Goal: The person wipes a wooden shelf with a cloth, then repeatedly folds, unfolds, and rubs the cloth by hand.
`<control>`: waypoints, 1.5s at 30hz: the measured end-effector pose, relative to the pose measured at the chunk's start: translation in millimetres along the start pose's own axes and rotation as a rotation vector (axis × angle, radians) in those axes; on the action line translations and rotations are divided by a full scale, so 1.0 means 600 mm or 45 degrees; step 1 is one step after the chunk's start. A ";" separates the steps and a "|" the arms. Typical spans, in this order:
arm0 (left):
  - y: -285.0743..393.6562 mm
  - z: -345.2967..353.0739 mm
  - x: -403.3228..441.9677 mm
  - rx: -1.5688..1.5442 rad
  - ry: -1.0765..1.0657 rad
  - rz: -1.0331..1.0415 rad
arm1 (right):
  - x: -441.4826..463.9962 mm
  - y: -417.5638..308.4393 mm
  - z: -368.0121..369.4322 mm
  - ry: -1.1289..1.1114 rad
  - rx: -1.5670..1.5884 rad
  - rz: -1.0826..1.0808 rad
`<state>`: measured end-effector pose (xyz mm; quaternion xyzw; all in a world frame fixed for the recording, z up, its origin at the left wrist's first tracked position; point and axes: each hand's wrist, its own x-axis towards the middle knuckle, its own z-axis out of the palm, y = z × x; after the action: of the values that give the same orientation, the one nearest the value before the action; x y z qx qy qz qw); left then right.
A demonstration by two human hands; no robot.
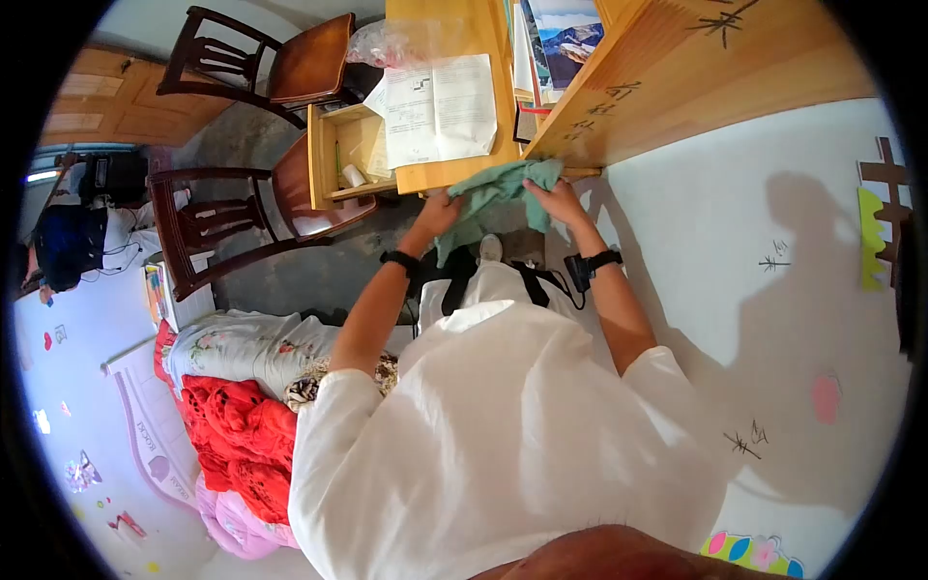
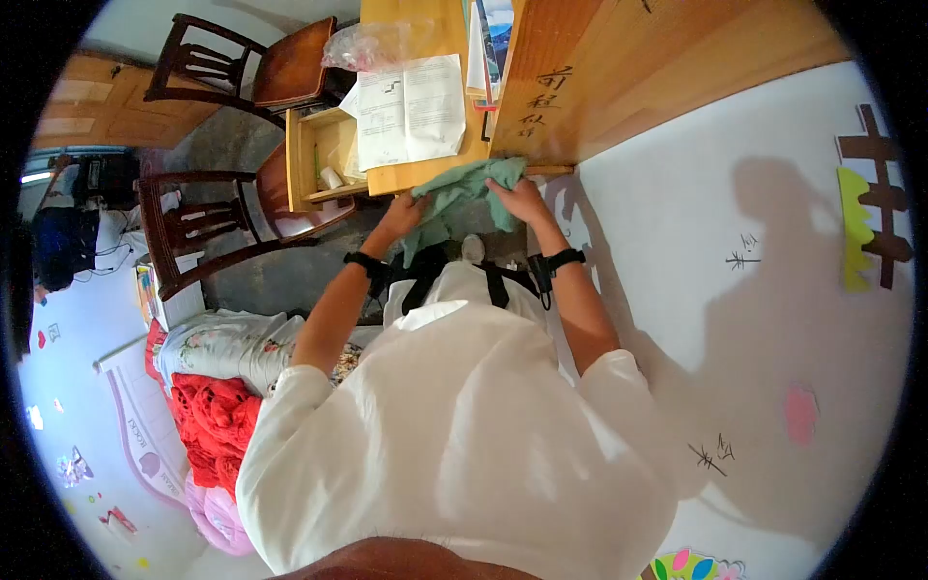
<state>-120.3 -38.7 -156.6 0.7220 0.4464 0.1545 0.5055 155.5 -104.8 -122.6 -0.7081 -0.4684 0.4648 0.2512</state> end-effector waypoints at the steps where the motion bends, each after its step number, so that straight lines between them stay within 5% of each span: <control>1: -0.018 -0.009 -0.012 0.088 0.092 -0.244 | 0.011 0.003 0.013 -0.003 0.007 0.004; 2: -0.035 -0.017 -0.025 0.092 0.087 -0.252 | 0.020 0.006 0.029 -0.145 0.150 0.074; 4: -0.054 -0.033 -0.044 0.202 0.512 -0.394 | 0.050 0.036 0.069 -0.259 0.252 0.251; 7: -0.050 -0.057 -0.056 0.257 0.877 -0.264 | 0.047 0.025 0.083 -0.510 0.309 0.272; 13: -0.085 -0.012 -0.022 0.373 0.491 -0.069 | 0.015 0.050 0.072 -0.264 0.334 0.291; 18: -0.085 0.045 0.015 0.686 0.256 0.419 | -0.031 0.115 -0.009 -0.042 0.416 0.437; 21: -0.081 0.040 0.021 0.601 0.259 0.412 | -0.035 0.148 -0.026 0.260 0.318 0.391; 23: -0.067 0.021 0.004 0.591 0.293 0.264 | -0.066 0.075 -0.061 0.331 0.629 0.430; 25: -0.065 -0.001 -0.019 0.591 0.310 0.124 | -0.095 0.021 -0.087 0.318 0.731 0.455; 28: -0.051 -0.026 -0.042 0.520 0.092 -0.139 | -0.112 -0.007 -0.102 -0.085 1.109 0.324; 31: -0.022 -0.034 -0.032 0.511 -0.143 -0.247 | -0.103 -0.018 -0.087 0.138 1.300 0.055; 33: -0.010 -0.025 -0.007 0.609 0.077 -0.083 | -0.105 -0.058 -0.098 0.633 1.450 -0.081; 34: 0.020 -0.029 0.016 0.460 0.253 0.064 | -0.123 -0.122 -0.112 0.966 1.614 0.103; 38: 0.161 -0.017 0.075 0.329 0.484 0.492 | -0.215 -0.286 -0.162 1.200 1.680 -0.414; 40: 0.265 -0.011 0.063 0.225 0.481 0.642 | -0.237 -0.301 -0.201 1.272 0.925 -0.972; 41: 0.308 -0.004 0.049 0.120 0.465 0.774 | -0.245 -0.313 -0.214 1.280 0.919 -0.969; 45: 0.390 0.021 0.039 0.161 0.349 1.158 | -0.212 -0.330 -0.230 1.326 -0.328 -0.944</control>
<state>15.5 -48.9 35.8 0.8465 0.1561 0.4263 0.2781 177.0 -121.6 148.9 -0.6568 -0.5506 -0.1164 0.5019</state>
